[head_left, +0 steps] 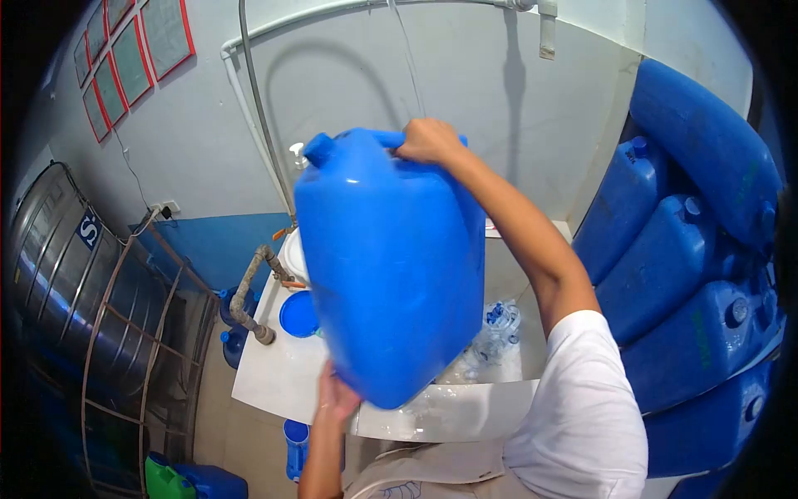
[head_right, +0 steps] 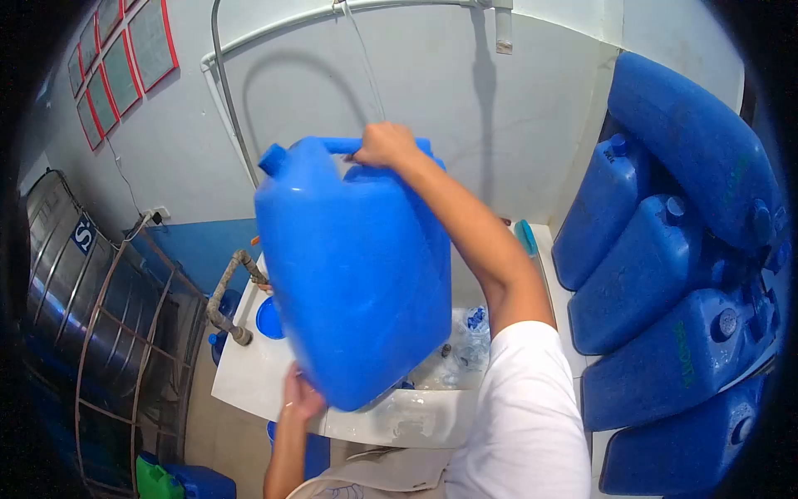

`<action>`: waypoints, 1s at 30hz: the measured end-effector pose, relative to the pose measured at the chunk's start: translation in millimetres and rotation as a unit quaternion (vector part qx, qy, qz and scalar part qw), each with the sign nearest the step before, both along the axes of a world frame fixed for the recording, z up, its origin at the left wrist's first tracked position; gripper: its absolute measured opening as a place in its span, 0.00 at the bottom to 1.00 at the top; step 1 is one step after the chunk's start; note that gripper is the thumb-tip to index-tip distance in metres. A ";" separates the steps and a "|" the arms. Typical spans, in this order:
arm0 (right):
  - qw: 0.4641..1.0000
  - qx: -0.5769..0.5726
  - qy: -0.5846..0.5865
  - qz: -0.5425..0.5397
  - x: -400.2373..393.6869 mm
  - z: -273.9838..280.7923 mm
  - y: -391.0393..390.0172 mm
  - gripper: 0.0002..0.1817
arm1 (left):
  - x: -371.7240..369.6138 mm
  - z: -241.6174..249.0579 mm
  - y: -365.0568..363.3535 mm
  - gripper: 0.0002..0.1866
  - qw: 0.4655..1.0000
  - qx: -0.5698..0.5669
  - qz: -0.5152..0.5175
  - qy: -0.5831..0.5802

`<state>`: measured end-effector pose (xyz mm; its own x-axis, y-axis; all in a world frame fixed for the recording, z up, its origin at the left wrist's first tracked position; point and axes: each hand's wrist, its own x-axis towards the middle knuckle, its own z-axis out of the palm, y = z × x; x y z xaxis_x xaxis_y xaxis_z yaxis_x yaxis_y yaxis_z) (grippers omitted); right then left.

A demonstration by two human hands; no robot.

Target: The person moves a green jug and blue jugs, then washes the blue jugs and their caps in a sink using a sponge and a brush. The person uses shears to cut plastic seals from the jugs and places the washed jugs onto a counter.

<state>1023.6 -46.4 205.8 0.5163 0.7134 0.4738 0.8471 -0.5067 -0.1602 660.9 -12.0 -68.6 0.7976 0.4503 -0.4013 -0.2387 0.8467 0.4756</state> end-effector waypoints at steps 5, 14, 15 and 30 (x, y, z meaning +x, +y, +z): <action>0.993 0.040 0.104 -0.049 -14.5 18.3 -0.5 0.28 | -44.0 85.5 54.1 0.33 0.983 0.172 0.060 0.001; 0.995 -0.028 0.085 -0.038 -24.4 -6.1 9.2 0.27 | -71.7 18.0 38.5 0.33 0.989 0.134 0.053 0.033; 0.994 -0.009 0.104 -0.020 -31.0 -0.4 8.9 0.27 | -80.5 51.1 47.8 0.34 0.991 0.127 0.042 0.016; 0.990 0.097 0.095 -0.039 -25.1 27.7 14.1 0.28 | -55.3 84.2 73.6 0.34 0.960 0.244 0.117 0.073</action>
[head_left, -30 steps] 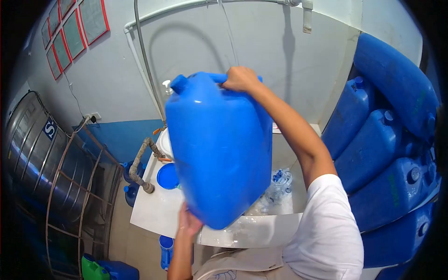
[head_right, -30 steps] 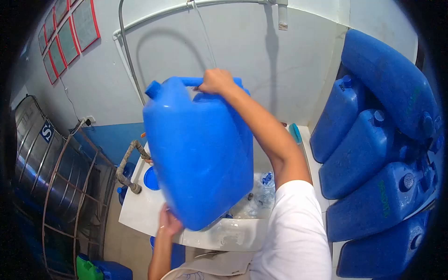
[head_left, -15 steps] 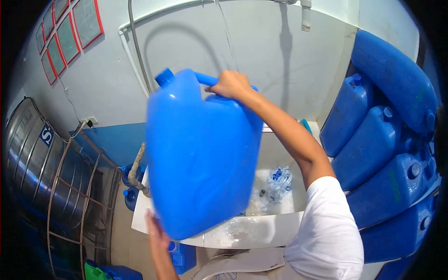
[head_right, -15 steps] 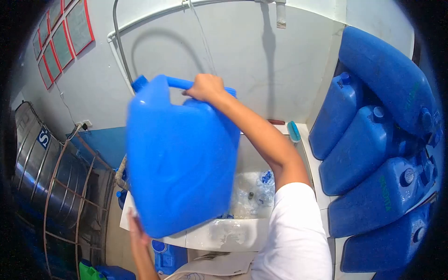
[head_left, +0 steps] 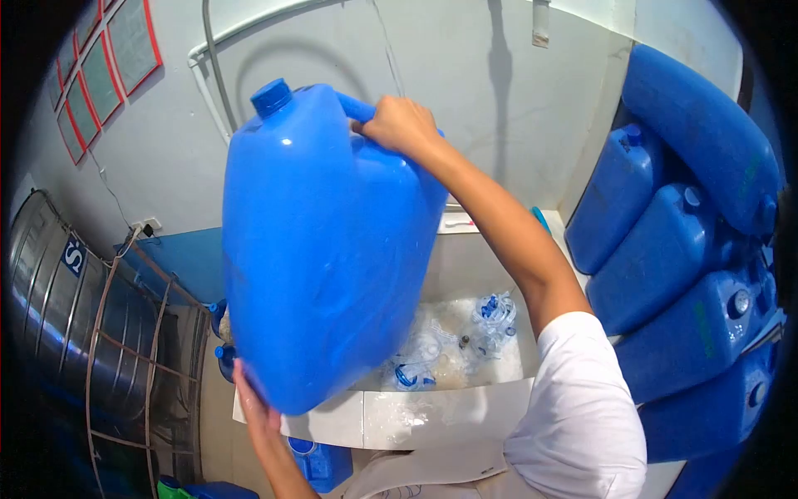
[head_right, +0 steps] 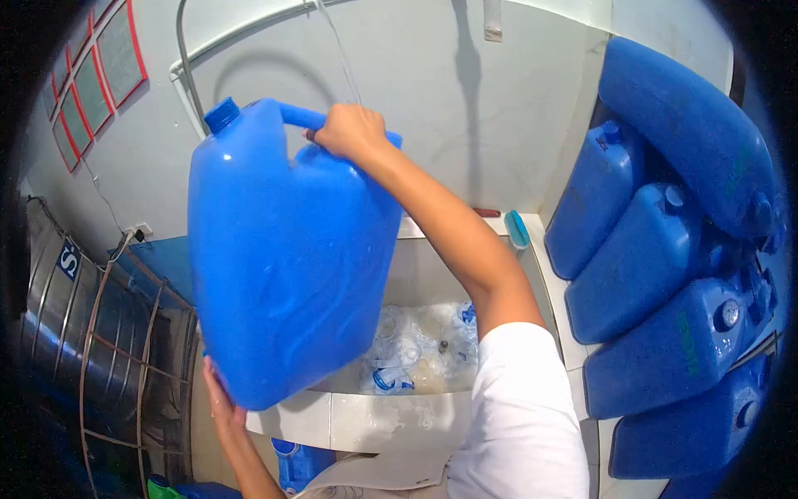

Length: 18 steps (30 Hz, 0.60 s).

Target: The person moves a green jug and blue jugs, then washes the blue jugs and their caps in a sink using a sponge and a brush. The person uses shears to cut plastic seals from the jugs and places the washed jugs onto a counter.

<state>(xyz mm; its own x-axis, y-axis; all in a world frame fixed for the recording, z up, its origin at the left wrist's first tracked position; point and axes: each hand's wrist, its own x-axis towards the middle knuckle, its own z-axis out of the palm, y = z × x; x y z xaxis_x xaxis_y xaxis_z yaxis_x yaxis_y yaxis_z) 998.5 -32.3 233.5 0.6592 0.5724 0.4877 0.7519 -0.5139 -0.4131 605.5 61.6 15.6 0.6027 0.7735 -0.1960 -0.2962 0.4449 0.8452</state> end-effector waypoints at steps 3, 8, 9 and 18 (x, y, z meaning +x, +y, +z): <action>0.999 -0.037 -0.024 -0.017 37.5 -32.3 9.7 0.27 | 28.4 -43.2 -4.9 0.33 0.999 0.018 0.040 0.009; 0.996 -0.021 0.076 0.040 80.3 -132.6 -40.3 0.36 | 17.5 -6.3 1.0 0.33 0.999 -0.002 -0.043 0.009; 0.989 0.014 0.146 0.030 84.0 -149.5 -61.9 0.36 | 21.0 14.6 3.7 0.35 0.996 0.066 -0.053 0.006; 0.896 0.377 0.230 0.041 63.8 -362.8 -226.0 0.30 | 167.9 119.3 -63.2 0.33 0.921 0.363 -0.141 -0.003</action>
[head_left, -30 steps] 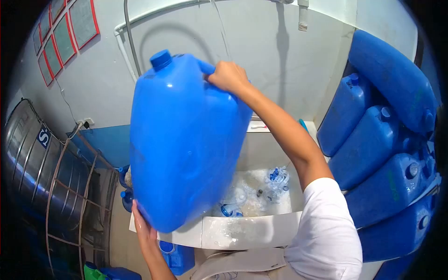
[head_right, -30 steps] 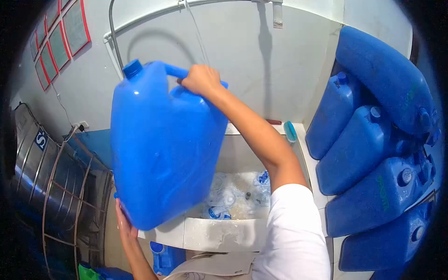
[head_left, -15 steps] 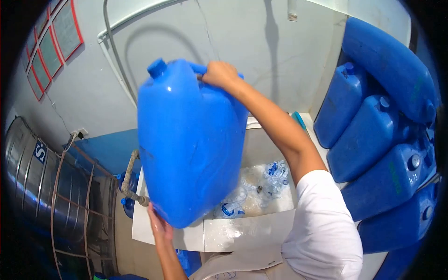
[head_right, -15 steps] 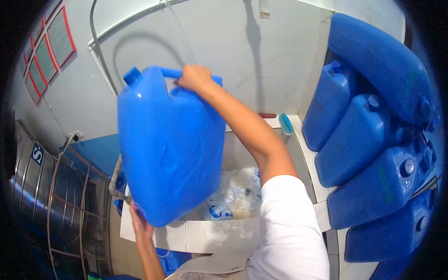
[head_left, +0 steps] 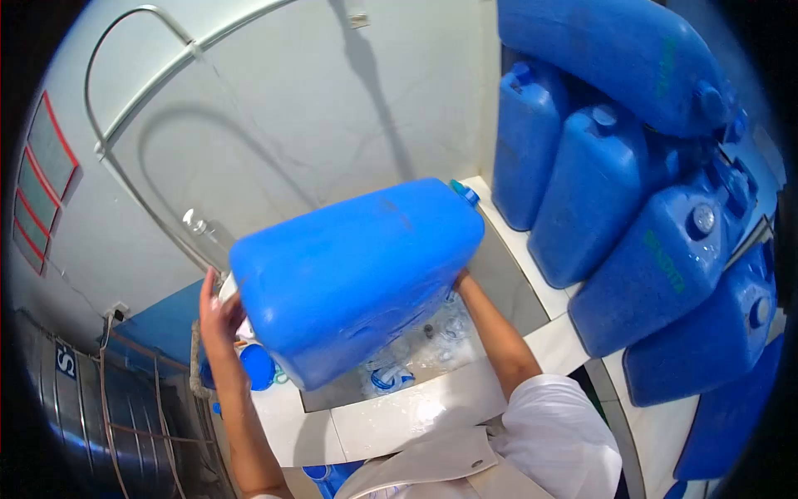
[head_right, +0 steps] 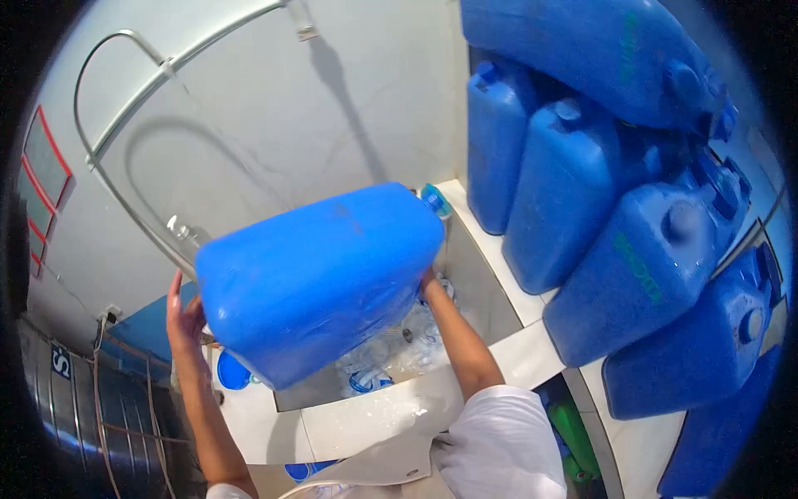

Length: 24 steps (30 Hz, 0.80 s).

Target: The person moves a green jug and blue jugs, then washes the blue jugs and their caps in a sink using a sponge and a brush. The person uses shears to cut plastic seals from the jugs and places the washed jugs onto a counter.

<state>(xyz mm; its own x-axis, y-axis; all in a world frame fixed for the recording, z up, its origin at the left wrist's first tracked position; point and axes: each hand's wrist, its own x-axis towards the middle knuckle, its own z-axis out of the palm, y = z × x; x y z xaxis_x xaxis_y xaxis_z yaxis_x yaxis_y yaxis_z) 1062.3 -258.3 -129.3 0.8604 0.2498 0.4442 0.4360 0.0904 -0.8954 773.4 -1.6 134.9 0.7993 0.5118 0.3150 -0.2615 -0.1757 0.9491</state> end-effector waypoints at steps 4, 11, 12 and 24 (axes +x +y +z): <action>0.991 0.038 0.130 -0.011 -38.4 -42.0 -16.5 0.30 | 53.0 32.0 -82.8 0.31 0.984 0.163 -0.072 -0.011; 0.963 0.102 0.248 0.030 -56.2 -32.6 12.3 0.30 | 107.0 71.9 -155.5 0.29 0.935 0.312 -0.170 -0.019; 0.961 0.105 0.255 0.035 -53.0 -27.2 15.2 0.30 | 108.4 78.4 -159.4 0.29 0.939 0.298 -0.170 -0.016; 0.941 -0.222 0.183 -0.177 13.8 75.8 -98.2 0.30 | 57.1 10.8 7.6 0.30 0.967 0.198 -0.031 0.155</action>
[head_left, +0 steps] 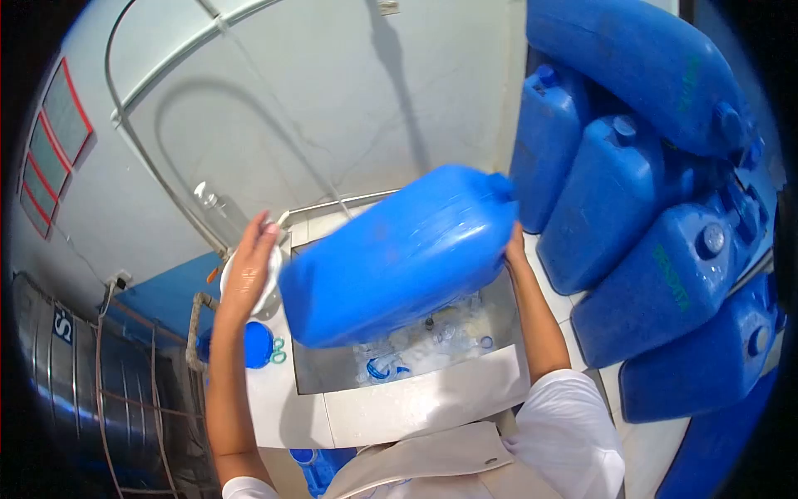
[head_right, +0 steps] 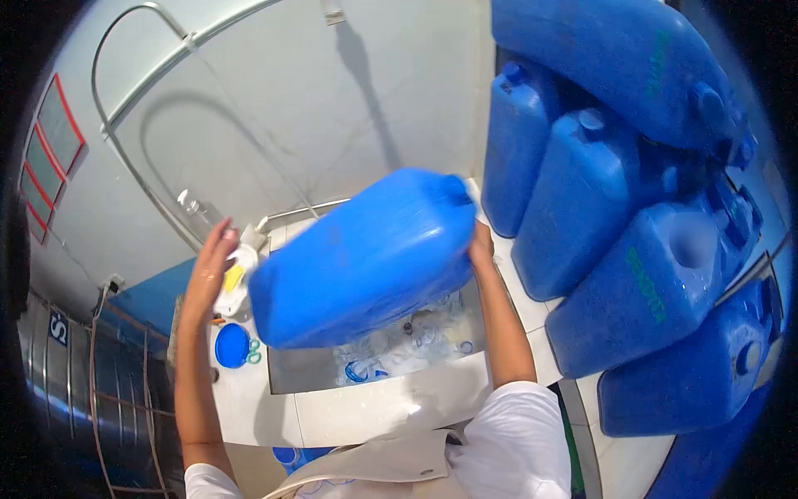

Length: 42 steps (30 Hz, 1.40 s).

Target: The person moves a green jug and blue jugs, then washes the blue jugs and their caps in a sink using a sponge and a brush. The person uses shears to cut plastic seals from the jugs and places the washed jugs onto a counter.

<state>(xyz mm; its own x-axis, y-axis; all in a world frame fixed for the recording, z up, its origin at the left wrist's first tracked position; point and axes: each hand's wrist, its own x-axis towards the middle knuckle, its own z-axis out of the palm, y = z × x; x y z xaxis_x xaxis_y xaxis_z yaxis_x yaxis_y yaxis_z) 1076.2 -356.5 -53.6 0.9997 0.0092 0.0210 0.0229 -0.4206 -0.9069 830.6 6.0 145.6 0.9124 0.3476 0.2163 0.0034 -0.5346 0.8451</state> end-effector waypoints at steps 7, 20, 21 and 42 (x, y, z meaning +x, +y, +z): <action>0.864 -0.319 -0.364 0.140 -62.8 5.5 166.0 0.34 | 61.9 -120.0 -43.6 0.28 0.963 0.220 -0.061 0.142; 0.922 0.016 0.113 0.370 32.3 50.2 306.7 0.08 | 52.3 -227.4 -15.4 0.26 0.961 0.054 0.126 0.241; 0.917 0.011 0.159 0.367 34.2 54.1 308.6 0.09 | 50.1 -233.7 -12.9 0.26 0.960 0.052 0.126 0.245; 0.859 -0.058 0.293 0.417 35.1 102.8 307.5 0.10 | 127.0 -244.5 18.2 0.25 0.943 0.316 0.095 0.046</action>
